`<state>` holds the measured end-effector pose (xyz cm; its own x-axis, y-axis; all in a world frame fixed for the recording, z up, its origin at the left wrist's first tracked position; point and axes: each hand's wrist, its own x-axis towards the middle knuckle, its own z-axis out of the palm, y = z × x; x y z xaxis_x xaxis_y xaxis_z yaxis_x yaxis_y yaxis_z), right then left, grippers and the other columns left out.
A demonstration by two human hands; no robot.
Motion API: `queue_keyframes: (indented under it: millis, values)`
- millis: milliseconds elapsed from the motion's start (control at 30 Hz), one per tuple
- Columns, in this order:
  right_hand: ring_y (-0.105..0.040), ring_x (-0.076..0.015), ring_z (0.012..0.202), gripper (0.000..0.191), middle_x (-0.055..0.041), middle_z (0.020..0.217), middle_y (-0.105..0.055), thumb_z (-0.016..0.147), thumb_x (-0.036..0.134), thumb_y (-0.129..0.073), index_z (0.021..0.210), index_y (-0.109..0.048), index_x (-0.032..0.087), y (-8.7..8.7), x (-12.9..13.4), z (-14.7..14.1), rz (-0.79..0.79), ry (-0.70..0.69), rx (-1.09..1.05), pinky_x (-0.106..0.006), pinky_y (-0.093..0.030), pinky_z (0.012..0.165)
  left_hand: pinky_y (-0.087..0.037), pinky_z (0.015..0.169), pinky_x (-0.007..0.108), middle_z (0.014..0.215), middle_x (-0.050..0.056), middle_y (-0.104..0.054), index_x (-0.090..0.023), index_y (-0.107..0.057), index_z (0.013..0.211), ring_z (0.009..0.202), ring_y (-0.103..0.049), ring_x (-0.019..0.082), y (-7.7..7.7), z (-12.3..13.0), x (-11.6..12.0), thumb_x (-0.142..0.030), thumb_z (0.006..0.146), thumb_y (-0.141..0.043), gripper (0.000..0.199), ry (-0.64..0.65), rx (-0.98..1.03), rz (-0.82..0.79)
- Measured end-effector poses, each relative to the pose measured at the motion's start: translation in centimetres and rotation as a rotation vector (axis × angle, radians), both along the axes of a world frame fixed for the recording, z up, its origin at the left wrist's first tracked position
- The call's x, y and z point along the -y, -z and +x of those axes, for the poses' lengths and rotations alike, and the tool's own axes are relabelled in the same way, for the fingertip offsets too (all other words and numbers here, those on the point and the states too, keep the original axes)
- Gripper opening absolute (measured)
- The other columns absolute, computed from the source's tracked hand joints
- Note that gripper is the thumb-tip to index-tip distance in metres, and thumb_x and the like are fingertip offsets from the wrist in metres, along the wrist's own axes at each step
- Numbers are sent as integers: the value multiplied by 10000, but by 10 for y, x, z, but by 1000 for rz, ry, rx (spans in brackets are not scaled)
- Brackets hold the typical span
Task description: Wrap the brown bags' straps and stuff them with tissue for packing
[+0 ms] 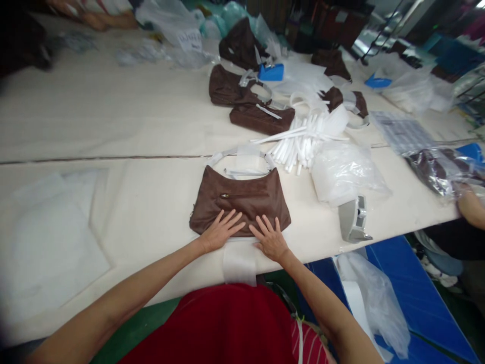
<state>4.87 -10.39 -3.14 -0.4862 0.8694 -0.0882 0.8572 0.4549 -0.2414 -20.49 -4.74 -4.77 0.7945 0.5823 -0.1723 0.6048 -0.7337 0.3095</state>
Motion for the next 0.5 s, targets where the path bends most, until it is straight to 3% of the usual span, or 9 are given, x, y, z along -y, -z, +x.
queue_keyframes:
  millis: [100, 200, 300, 433, 500]
  values:
    - [-223, -383, 1468, 642, -150, 1601, -255, 905, 413, -616, 1493, -373, 331, 24, 11, 7, 22, -38, 61, -727, -99, 1104, -73, 1165, 647, 1633, 122, -186, -245, -356, 1497, 1512, -61, 327, -8, 1, 2, -174, 859, -517, 662, 9, 18, -43]
    - [-231, -397, 1463, 654, -155, 1604, -239, 900, 466, -607, 1496, -357, 361, 33, 13, 9, 39, -54, 75, -741, -99, 1093, -104, 1171, 632, 1584, 90, -338, -271, -496, 1408, 1495, -180, 302, -12, 9, 0, -301, 946, -462, 464, -65, 84, -44]
    - [-233, -406, 1461, 672, -141, 1611, -215, 891, 503, -600, 1499, -338, 390, 33, 10, 10, 26, -67, 92, -740, -115, 1095, -77, 1178, 633, 1552, 68, -403, -294, -454, 1436, 1480, -242, 269, -3, 19, -2, -263, 983, -416, 455, -116, 138, 86]
    - [-214, -409, 1467, 690, -120, 1624, -171, 880, 503, -607, 1500, -314, 430, 26, 10, 10, -57, -74, 70, -749, -167, 1083, -26, 1179, 647, 1589, 55, -333, -316, -346, 1494, 1495, -196, 283, 18, 25, 4, -264, 942, -526, 583, -120, 131, 244]
    - [-224, -412, 1463, 653, -107, 1620, -203, 864, 485, -632, 1467, -386, 435, 18, 8, 11, -129, -63, 3, -757, -177, 1079, -8, 1183, 641, 1602, 51, -300, -319, -334, 1500, 1504, -161, 284, 25, 24, 8, -262, 924, -554, 620, -139, 130, 302]
